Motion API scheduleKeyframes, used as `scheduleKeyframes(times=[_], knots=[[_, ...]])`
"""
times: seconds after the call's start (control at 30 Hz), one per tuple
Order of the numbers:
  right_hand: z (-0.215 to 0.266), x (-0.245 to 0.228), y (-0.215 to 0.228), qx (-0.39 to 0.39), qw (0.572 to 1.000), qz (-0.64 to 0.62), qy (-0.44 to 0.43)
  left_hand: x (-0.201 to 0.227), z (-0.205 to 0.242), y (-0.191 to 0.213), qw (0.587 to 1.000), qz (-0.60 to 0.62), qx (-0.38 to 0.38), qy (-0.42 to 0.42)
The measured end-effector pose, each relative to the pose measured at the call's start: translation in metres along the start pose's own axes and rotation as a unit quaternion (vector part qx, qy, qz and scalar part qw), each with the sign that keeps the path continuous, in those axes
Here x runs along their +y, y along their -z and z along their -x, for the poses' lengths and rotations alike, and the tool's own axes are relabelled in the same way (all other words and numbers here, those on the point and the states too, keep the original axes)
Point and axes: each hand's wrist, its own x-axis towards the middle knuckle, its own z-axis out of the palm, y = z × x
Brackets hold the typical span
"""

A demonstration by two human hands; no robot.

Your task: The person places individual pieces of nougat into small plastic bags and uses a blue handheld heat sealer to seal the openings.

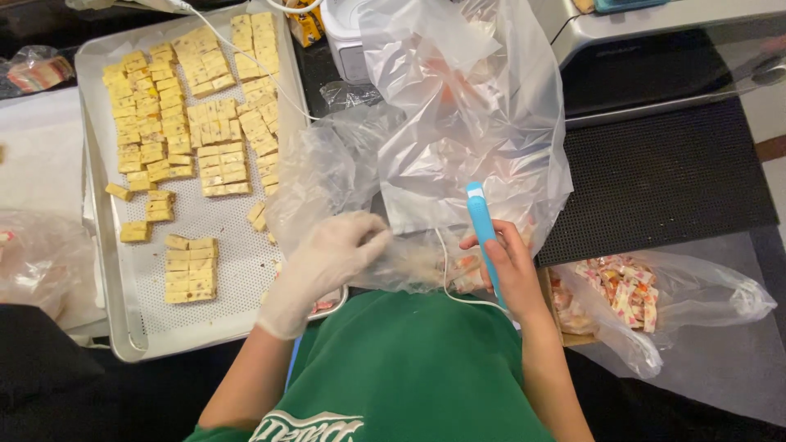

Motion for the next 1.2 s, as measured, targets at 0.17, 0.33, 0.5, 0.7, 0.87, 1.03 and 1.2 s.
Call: scheduleKeyframes(times=[0.17, 0.33, 0.5, 0.7, 0.87, 1.03, 1.2], knots=[[-0.011, 0.005, -0.021, -0.031, 0.998, 0.063, -0.002, -0.056, 0.045, -0.003, 0.961, -0.047, -0.079, 0.259], [-0.022, 0.004, -0.067, -0.091, 0.975, 0.204, 0.004, -0.065, 0.011, -0.045, 0.999, -0.006, -0.028, 0.015], [-0.058, 0.034, -0.071, 0.083, 0.995, 0.022, 0.040, -0.030, -0.001, -0.045, 0.907, 0.364, 0.168, -0.131], [-0.071, 0.036, -0.027, 0.210, 0.976, 0.030, 0.056, -0.133, -0.040, -0.098, 0.955, -0.170, 0.230, -0.079], [-0.054, 0.016, -0.030, 0.203, 0.976, 0.026, 0.068, -0.121, -0.033, -0.105, 0.905, -0.412, 0.102, -0.017], [-0.054, 0.019, -0.032, 0.190, 0.979, 0.027, 0.067, -0.086, -0.018, -0.077, 0.928, -0.291, 0.205, -0.112], [-0.049, -0.002, -0.042, 0.182, 0.980, 0.047, 0.065, -0.048, 0.002, -0.044, 0.734, 0.630, 0.252, -0.018]])
